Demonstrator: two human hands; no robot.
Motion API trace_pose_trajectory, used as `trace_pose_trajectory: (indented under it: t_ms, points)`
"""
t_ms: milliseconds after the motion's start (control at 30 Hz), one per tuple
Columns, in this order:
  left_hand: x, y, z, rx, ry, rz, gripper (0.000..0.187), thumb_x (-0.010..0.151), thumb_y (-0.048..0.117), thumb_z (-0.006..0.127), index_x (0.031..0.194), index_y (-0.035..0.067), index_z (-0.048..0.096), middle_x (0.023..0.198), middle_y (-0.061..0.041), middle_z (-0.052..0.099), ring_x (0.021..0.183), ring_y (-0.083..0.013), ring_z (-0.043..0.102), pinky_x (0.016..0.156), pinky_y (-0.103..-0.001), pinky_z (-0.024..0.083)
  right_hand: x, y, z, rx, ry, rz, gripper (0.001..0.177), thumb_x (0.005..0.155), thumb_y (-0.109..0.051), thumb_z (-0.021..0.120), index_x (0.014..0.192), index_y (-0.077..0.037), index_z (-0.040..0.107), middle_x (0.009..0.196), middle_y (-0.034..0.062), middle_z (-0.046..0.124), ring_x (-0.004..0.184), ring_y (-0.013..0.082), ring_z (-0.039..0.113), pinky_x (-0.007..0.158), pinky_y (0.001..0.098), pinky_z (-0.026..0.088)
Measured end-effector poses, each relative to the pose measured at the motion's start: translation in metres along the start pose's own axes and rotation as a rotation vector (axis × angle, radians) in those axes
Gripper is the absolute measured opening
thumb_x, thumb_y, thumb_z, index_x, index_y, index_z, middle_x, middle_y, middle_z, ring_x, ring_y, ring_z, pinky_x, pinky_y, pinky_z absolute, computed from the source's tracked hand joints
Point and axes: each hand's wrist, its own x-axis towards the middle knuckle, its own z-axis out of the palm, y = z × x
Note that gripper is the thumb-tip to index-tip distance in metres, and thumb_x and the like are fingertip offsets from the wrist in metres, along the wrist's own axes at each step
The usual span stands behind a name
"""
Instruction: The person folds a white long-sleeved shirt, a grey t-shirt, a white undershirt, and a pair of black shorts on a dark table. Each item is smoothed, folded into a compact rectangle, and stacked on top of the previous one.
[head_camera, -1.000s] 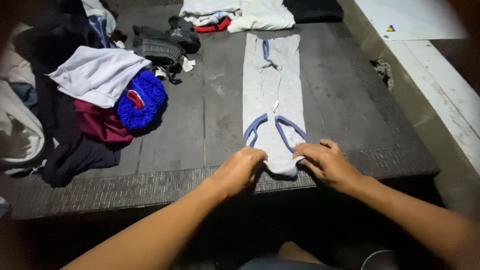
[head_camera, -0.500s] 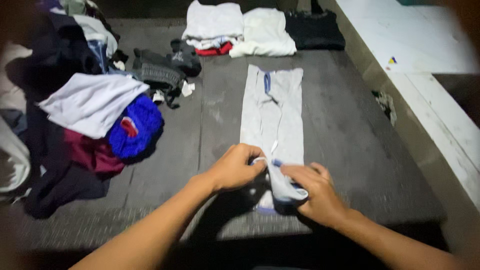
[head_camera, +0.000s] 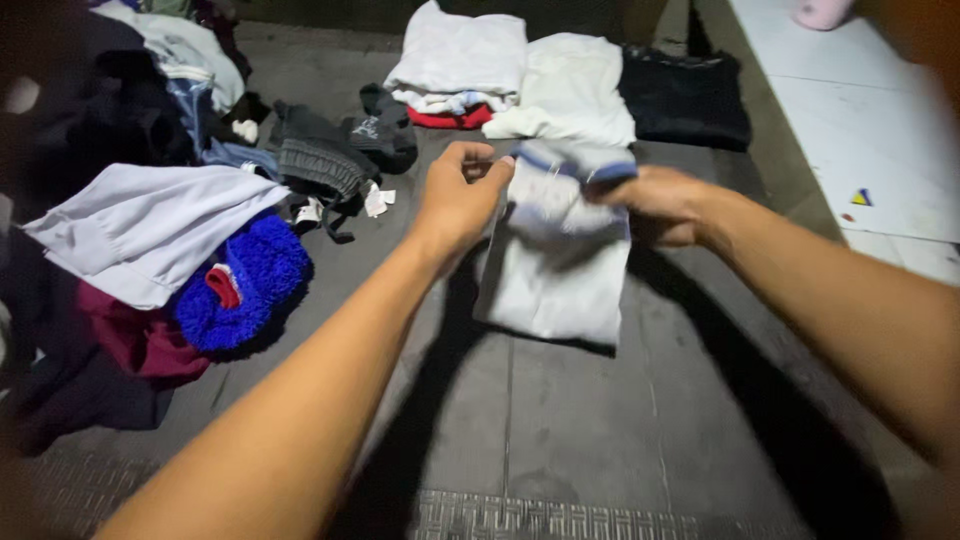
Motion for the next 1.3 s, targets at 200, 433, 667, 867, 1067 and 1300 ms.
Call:
trace_pose_trajectory:
  t_ms: [200, 433, 667, 867, 1067, 1300]
  points:
    - [-0.059, -0.052, 0.011, 0.336, 0.026, -0.189, 0.065, 0.077, 0.043, 0.08, 0.123, 0.001, 0.062, 0.123, -0.023, 0.067, 0.112, -0.0362, 0.066, 0.095, -0.043, 0.051, 0.034, 0.022, -0.01, -0.522, 0.702, -0.267, 0.048, 0.093, -0.023, 0.074, 0.132, -0.002, 0.055, 0.127, 0.0198, 0.065, 0.113, 0.0291, 0.067, 0.093, 0.0405, 0.054]
    - [-0.088, -0.051, 0.025, 0.278, 0.031, -0.517, 0.057, 0.077, 0.036, 0.079, 0.115, -0.004, 0.068, 0.107, -0.022, 0.076, 0.101, -0.0314, 0.075, 0.09, -0.039, 0.056, 0.036, 0.051, 0.029, -0.705, 0.667, -0.299, 0.062, 0.085, -0.026, 0.085, 0.128, 0.004, 0.052, 0.118, 0.0284, 0.063, 0.109, 0.0401, 0.063, 0.092, 0.0453, 0.051]
    - [-0.057, -0.032, 0.04, 0.155, 0.055, -0.364, 0.03, 0.085, 0.025, 0.072, 0.106, 0.003, 0.069, 0.096, -0.016, 0.077, 0.091, -0.0297, 0.076, 0.082, -0.039, 0.057, 0.048, 0.027, 0.022, 0.266, 0.366, 0.028, 0.052, 0.082, 0.008, 0.067, 0.133, 0.006, 0.058, 0.116, 0.0234, 0.069, 0.093, 0.0314, 0.073, 0.073, 0.0436, 0.065]
    - [-0.05, -0.041, 0.053, 0.374, 0.04, -0.514, 0.032, 0.081, 0.023, 0.072, 0.109, 0.006, 0.071, 0.101, -0.016, 0.072, 0.1, -0.0346, 0.07, 0.09, -0.042, 0.054, 0.026, 0.055, 0.007, -0.148, 0.688, -0.398, 0.079, 0.078, 0.01, 0.074, 0.144, -0.004, 0.034, 0.13, 0.0165, 0.053, 0.113, 0.0273, 0.063, 0.091, 0.0384, 0.06]
    - [-0.076, -0.044, 0.053, 0.7, 0.155, -0.696, 0.111, 0.064, 0.053, 0.095, 0.134, -0.017, 0.043, 0.143, -0.038, 0.037, 0.132, -0.0513, 0.039, 0.098, -0.058, 0.041, -0.012, 0.076, 0.037, -0.873, 0.835, -0.451, 0.074, 0.076, -0.019, 0.084, 0.14, -0.012, 0.049, 0.133, 0.0279, 0.055, 0.121, 0.0453, 0.052, 0.097, 0.052, 0.044]
    - [-0.058, 0.012, 0.053, -0.004, -0.029, -0.714, 0.028, 0.075, 0.021, 0.079, 0.079, -0.005, 0.074, 0.077, -0.014, 0.073, 0.064, -0.0219, 0.066, 0.059, -0.038, 0.053, -0.033, 0.074, 0.07, -0.574, 0.28, -0.611, 0.078, 0.095, -0.04, 0.077, 0.153, -0.004, 0.04, 0.148, 0.0282, 0.052, 0.137, 0.0412, 0.05, 0.111, 0.0472, 0.039]
